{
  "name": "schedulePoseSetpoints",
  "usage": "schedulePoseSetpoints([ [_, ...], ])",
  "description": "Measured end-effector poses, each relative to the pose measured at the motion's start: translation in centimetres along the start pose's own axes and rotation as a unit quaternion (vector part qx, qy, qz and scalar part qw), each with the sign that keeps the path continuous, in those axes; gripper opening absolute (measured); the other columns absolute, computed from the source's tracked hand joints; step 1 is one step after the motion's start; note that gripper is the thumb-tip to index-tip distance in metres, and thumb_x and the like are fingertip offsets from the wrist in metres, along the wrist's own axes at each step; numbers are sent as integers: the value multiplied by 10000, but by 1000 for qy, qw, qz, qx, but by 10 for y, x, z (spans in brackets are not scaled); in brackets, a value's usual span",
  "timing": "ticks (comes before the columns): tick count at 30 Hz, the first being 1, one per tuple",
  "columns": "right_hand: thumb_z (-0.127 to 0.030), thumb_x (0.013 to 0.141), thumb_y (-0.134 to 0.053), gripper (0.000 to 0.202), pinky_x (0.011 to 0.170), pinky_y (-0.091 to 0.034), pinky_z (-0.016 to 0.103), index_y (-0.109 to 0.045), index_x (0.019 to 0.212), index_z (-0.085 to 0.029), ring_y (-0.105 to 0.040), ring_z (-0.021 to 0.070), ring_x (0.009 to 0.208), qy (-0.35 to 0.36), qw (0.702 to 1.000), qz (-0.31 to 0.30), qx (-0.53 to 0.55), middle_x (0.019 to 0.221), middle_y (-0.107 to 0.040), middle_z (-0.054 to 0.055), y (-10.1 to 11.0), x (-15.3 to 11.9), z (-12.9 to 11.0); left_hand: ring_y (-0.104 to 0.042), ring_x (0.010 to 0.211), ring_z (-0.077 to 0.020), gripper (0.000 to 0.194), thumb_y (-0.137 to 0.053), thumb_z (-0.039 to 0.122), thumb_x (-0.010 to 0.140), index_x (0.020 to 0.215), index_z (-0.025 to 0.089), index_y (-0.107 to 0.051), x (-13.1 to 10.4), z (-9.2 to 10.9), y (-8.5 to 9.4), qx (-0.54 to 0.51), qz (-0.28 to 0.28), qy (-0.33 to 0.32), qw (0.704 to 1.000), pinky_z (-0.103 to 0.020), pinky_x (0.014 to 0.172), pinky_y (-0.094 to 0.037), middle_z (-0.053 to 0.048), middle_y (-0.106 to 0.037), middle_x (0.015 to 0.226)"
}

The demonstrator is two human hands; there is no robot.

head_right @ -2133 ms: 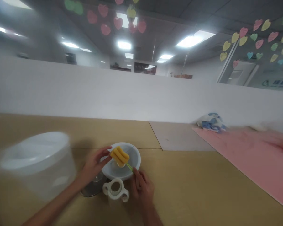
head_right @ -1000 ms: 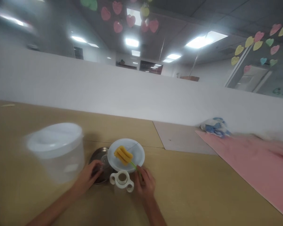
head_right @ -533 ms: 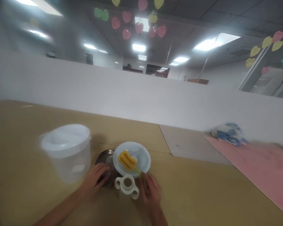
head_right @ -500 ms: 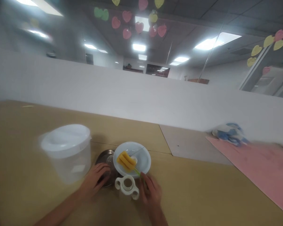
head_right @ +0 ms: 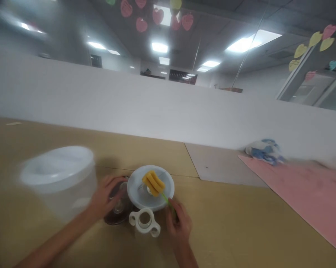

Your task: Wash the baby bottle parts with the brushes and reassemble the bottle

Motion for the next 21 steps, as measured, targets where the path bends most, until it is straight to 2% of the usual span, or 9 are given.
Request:
schedulePoseSetpoints([
  [2,-168,818,-534,206,430,-402,188,-604,1011,-158,-520,94,541,-2,1000,13,-3,740,-603,35,4,2,1,-523,980,-199,235,-443,254,849,1000,237,-623,26,21,-16,-8,-49,-48,998,-366,891,-407,-52,-600,1026],
  [5,-194,821,-531,194,421,-392,187,-621,988,-150,-524,95,534,-10,1000,27,-8,735,-610,39,8,3,3,-506,1004,-232,163,-530,243,786,831,241,-687,53,40,-59,10,-138,-69,988,-419,923,-378,-57,-607,993],
  [8,-204,824,-531,200,410,-379,185,-620,995,-152,-500,86,500,-30,999,43,-8,705,-599,26,11,3,7,-513,956,-286,61,-661,202,625,681,210,-684,60,47,-101,60,-216,-83,971,-453,855,-405,-88,-610,924],
  [10,-205,824,-532,189,441,-406,189,-617,986,-160,-521,95,533,-38,998,53,-6,719,-604,27,13,3,8,-525,922,-299,65,-661,143,585,630,189,-665,58,49,-113,89,-245,-89,961,-457,819,-417,-100,-612,853],
  [13,-203,824,-525,181,504,-455,206,-610,979,-168,-562,119,609,-53,997,59,1,754,-619,38,16,3,8,-535,928,-292,76,-605,149,669,652,197,-660,55,50,-100,55,-239,-62,968,-487,842,-406,-89,-614,862],
  [15,-199,828,-514,193,539,-478,217,-602,997,-174,-584,133,660,-72,995,62,14,789,-630,46,17,2,9,-533,980,-259,112,-542,229,768,772,224,-653,53,50,-74,-34,-191,-29,980,-476,891,-400,-68,-602,978],
  [16,-195,831,-507,201,553,-485,221,-599,1008,-177,-592,138,680,-77,995,65,22,804,-632,49,17,1,10,-533,1014,-233,140,-505,266,805,832,229,-638,51,50,-60,-92,-165,-10,982,-429,898,-418,-67,-582,1063],
  [19,-178,833,-499,233,512,-472,210,-596,1045,-183,-582,125,627,-61,996,43,41,797,-630,47,11,-4,8,-573,970,-191,215,-463,381,840,863,216,-600,43,45,-29,-241,-112,65,962,-314,804,-490,-77,-551,1187],
  [21,-167,832,-498,263,449,-442,195,-594,1076,-185,-560,107,557,-43,998,17,44,778,-627,44,5,-7,8,-603,866,-182,267,-472,446,825,803,201,-578,37,42,-19,-314,-102,109,938,-276,701,-513,-85,-598,1130],
])
Point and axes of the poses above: each hand's wrist, its own x-axis towards the middle knuckle, its own y-axis out of the back of the hand, z = x × y, the point moved 8 cm from there along x, towards the middle knuckle
